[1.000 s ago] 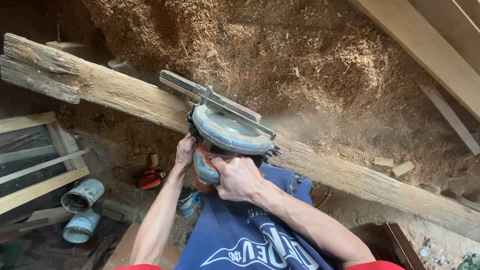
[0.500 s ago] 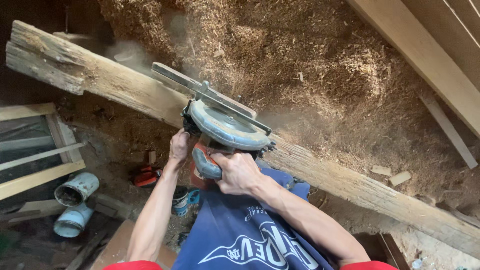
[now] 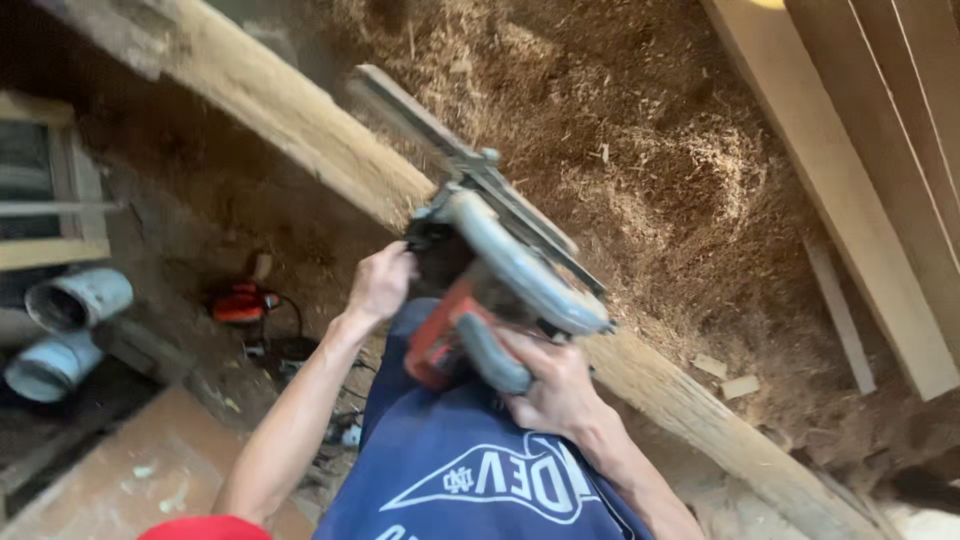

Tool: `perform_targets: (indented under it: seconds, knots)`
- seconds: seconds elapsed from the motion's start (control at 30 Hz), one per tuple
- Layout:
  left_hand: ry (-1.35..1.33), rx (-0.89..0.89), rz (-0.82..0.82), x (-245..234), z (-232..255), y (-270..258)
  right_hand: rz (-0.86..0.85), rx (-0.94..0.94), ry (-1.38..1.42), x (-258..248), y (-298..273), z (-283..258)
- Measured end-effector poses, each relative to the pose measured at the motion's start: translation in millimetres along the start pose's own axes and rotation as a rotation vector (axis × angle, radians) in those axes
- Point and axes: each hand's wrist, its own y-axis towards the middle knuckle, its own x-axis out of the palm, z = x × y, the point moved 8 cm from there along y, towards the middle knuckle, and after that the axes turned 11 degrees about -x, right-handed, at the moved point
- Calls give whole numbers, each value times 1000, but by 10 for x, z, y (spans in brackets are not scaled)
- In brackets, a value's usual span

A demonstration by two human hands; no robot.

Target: The person uses a circular saw to cut a long wooden log into smaller pieces. They repeatedly position the saw, cut through the wood, and then remove the cut piece with their hand.

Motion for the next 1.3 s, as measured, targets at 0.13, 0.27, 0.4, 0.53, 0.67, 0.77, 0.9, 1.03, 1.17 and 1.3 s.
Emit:
perform_targets:
  seconds: [0.13,0.27,0.4,0.53,0.67,0.77,0.9,1.03,1.17,1.3]
  knots:
    - [69,303,166,206,617,-271,9,212,5,-111,-432,69]
    - [19,185,148,458,860,-391,114,293,-27,-237,-665,68]
    - [99,166,151,842,955,-412,151,339,-59,-244,-823,63]
    - [71,114,157,1024,928,-350,164,342,-70,-263,-879,72]
    - [29,69,132,1049,888,-313,147,305,-76,-258,-854,76]
    - [85,102,155,1050,858,-288,124,284,-88,-250,-814,101]
    - [197,456,191,1053,859,-295,84,307,-104,-238,-764,146]
    - [471,750,151,1112,903,-323,50,290,-104,-223,-711,190]
    - [235,631,108,847,1087,-382,43,291,-122,-218,-680,196]
    - [134,-63,-65,902,793,-130,16,319,-142,-199,-638,226]
